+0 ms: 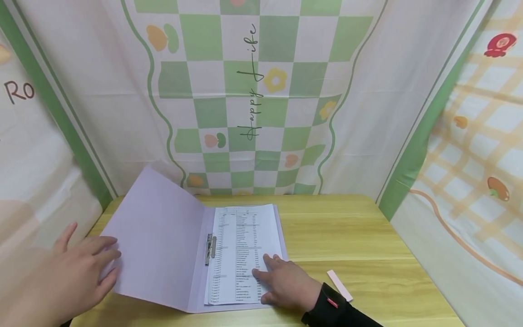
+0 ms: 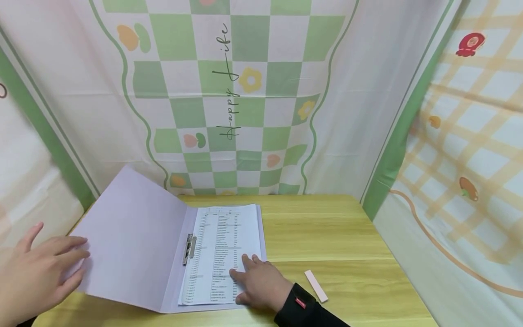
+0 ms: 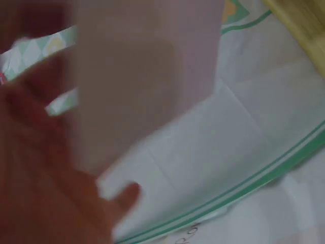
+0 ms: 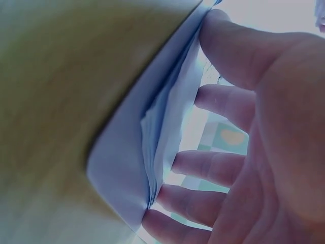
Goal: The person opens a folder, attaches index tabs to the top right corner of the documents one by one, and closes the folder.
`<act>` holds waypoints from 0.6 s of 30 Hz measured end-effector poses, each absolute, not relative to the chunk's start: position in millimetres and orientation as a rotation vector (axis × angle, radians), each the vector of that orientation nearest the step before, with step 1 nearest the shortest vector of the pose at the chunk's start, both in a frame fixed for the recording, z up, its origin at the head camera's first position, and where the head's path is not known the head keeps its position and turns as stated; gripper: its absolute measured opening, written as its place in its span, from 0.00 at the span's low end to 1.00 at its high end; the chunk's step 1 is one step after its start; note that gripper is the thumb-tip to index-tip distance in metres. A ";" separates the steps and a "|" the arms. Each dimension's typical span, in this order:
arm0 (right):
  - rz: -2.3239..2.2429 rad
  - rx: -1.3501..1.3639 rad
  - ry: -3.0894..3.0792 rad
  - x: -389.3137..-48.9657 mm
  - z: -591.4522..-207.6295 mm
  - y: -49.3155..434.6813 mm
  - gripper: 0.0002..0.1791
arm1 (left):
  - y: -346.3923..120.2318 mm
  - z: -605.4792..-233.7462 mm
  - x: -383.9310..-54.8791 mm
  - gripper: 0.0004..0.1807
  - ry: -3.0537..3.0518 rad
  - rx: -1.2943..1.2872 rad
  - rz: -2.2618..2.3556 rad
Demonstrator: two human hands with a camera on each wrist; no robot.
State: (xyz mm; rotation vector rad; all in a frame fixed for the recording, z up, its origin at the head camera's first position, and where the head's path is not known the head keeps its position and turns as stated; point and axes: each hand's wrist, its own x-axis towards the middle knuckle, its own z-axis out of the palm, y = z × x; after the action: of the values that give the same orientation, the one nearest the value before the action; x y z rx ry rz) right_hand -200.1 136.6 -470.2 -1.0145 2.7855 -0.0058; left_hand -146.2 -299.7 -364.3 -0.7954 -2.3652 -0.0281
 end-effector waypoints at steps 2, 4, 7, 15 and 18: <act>-0.010 -1.013 2.782 -199.7 -469.6 137.0 0.36 | -300.5 -368.0 -145.4 0.21 -2.511 -0.691 0.018; -0.011 -1.015 2.781 -199.5 -469.1 137.3 0.36 | -297.4 -372.5 -145.3 0.20 -2.677 -0.566 0.062; -0.013 -1.022 2.781 -199.2 -468.9 137.5 0.36 | -288.4 -382.7 -146.4 0.27 -2.898 -0.390 0.107; -0.020 -1.043 2.783 -200.4 -468.9 137.9 0.36 | -272.3 -405.1 -155.5 0.19 -3.193 -0.206 -0.001; -0.020 -1.043 2.785 -200.3 -469.2 138.0 0.36 | -274.3 -413.5 -161.9 0.17 -3.252 -0.190 -0.088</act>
State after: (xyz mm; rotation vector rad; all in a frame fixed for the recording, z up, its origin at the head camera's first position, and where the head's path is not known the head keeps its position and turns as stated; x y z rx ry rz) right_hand -200.3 138.0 -469.2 -1.0427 2.7850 -0.0204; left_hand -161.9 -274.3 -413.5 -0.1897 -3.2519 -0.0882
